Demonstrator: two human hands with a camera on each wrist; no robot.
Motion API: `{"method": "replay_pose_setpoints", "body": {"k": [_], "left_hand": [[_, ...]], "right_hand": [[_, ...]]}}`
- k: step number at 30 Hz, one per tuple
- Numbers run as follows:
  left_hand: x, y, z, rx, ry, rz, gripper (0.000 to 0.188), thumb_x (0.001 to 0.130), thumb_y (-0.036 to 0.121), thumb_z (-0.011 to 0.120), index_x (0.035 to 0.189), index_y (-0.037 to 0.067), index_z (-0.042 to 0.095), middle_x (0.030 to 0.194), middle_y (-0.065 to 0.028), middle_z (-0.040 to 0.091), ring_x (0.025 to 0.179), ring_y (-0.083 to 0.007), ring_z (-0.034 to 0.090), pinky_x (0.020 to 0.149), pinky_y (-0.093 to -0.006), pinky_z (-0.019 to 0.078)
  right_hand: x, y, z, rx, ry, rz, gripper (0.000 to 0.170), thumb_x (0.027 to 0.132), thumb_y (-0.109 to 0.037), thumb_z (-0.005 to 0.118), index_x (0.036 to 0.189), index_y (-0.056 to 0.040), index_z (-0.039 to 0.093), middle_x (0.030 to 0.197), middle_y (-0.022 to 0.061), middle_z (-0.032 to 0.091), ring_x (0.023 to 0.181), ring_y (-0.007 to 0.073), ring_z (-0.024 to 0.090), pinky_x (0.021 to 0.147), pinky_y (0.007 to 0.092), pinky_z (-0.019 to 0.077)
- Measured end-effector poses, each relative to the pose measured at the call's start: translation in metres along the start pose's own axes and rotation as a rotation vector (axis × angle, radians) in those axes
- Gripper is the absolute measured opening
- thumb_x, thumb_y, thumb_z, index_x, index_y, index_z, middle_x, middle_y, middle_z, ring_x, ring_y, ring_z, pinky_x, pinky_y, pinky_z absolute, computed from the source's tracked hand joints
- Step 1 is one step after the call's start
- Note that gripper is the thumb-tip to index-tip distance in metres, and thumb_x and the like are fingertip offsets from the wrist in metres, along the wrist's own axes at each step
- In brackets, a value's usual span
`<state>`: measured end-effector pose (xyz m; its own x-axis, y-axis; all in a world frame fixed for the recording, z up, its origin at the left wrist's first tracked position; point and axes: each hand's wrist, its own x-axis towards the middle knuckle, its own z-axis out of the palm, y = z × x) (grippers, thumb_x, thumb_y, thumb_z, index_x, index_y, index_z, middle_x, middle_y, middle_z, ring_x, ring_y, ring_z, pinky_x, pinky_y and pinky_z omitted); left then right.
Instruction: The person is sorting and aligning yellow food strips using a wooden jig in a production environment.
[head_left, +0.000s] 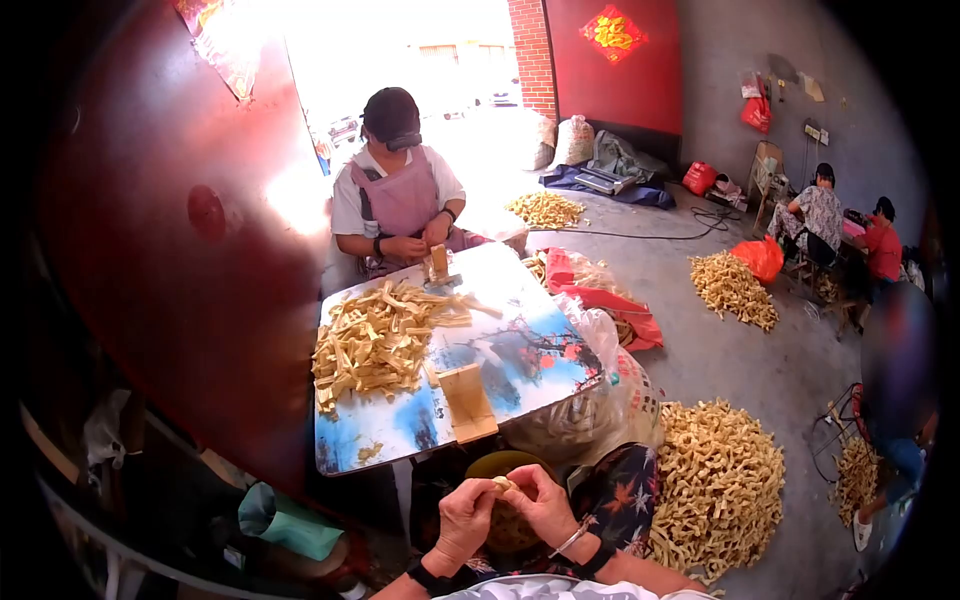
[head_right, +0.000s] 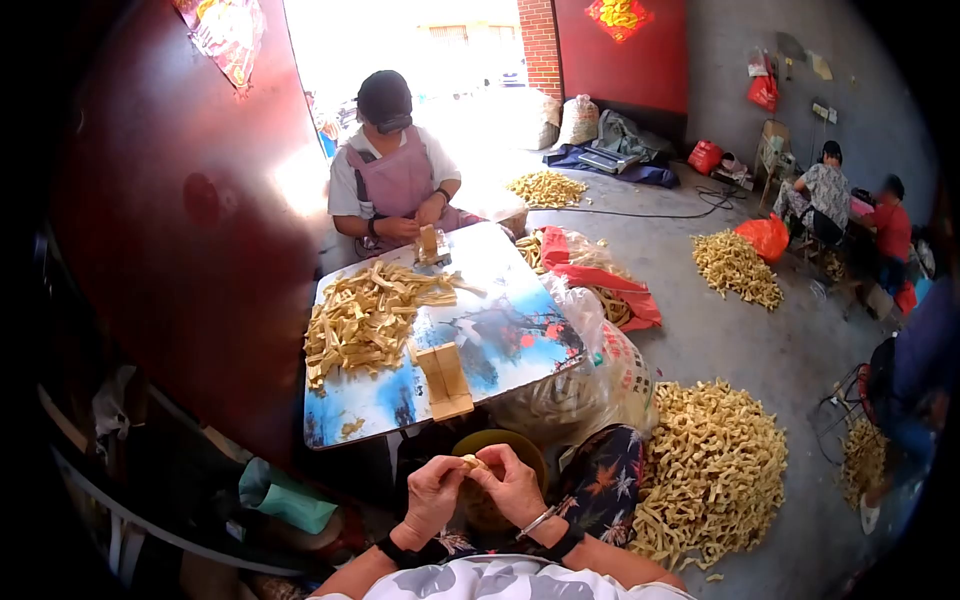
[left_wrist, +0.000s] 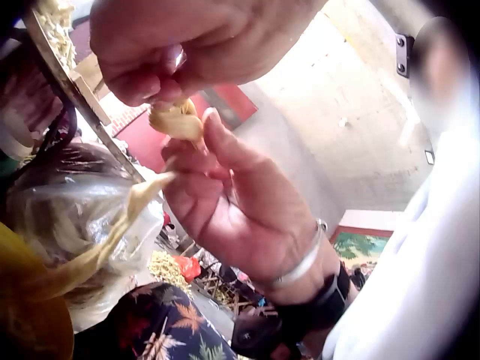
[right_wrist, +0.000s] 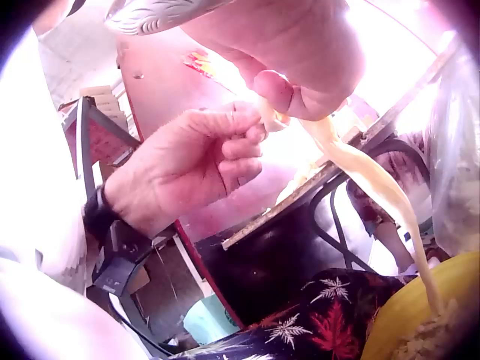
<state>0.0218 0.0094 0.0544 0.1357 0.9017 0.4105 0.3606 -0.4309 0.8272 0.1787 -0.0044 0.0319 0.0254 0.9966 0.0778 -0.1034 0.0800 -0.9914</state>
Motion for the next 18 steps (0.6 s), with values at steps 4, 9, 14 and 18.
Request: {"method": "replay_pose_setpoints", "body": {"k": [4, 9, 14, 18], "left_hand": [[0.018, -0.003, -0.016, -0.154, -0.041, -0.267, 0.005, 0.089, 0.002, 0.062, 0.092, 0.000, 0.066, 0.078, -0.0081, 0.066, 0.066, -0.0161, 0.063, 0.060, -0.0264, 0.0493], [0.023, 0.000, -0.003, -0.948, 0.054, -0.631, 0.007, 0.090, 0.005, 0.060, 0.096, 0.003, 0.063, 0.067, -0.0005, 0.054, 0.055, -0.0088, 0.049, 0.051, -0.0226, 0.0406], [0.019, -0.015, -0.018, -0.893, -0.016, -0.558, 0.008, 0.093, 0.009, 0.061, 0.098, 0.002, 0.063, 0.070, 0.0014, 0.052, 0.059, -0.0071, 0.045, 0.055, -0.0221, 0.0369], [0.010, -0.012, -0.010, -1.295, -0.034, -0.704, 0.017, 0.094, 0.015, 0.065, 0.107, 0.003, 0.062, 0.092, -0.0043, 0.063, 0.080, -0.0103, 0.057, 0.074, -0.0268, 0.0494]], "right_hand": [[-0.002, -0.015, -0.005, -0.133, 0.011, -0.056, 0.008, 0.090, -0.004, 0.065, 0.097, -0.0023, 0.063, 0.083, 0.0033, 0.063, 0.067, 0.0087, 0.060, 0.059, 0.0245, 0.0491], [-0.002, -0.028, 0.001, -0.245, 0.127, -0.235, 0.008, 0.084, 0.002, 0.062, 0.090, -0.0018, 0.061, 0.082, 0.0103, 0.061, 0.065, 0.0205, 0.062, 0.060, 0.0306, 0.0494], [-0.018, -0.029, 0.001, -0.377, 0.119, -0.315, 0.011, 0.082, 0.002, 0.065, 0.091, -0.0032, 0.062, 0.083, 0.0120, 0.061, 0.073, 0.0286, 0.063, 0.064, 0.0347, 0.0496], [-0.020, -0.022, 0.005, -0.414, 0.169, -0.407, 0.014, 0.082, 0.001, 0.067, 0.093, -0.0043, 0.062, 0.084, 0.0110, 0.061, 0.073, 0.0280, 0.063, 0.064, 0.0343, 0.0500]]}}
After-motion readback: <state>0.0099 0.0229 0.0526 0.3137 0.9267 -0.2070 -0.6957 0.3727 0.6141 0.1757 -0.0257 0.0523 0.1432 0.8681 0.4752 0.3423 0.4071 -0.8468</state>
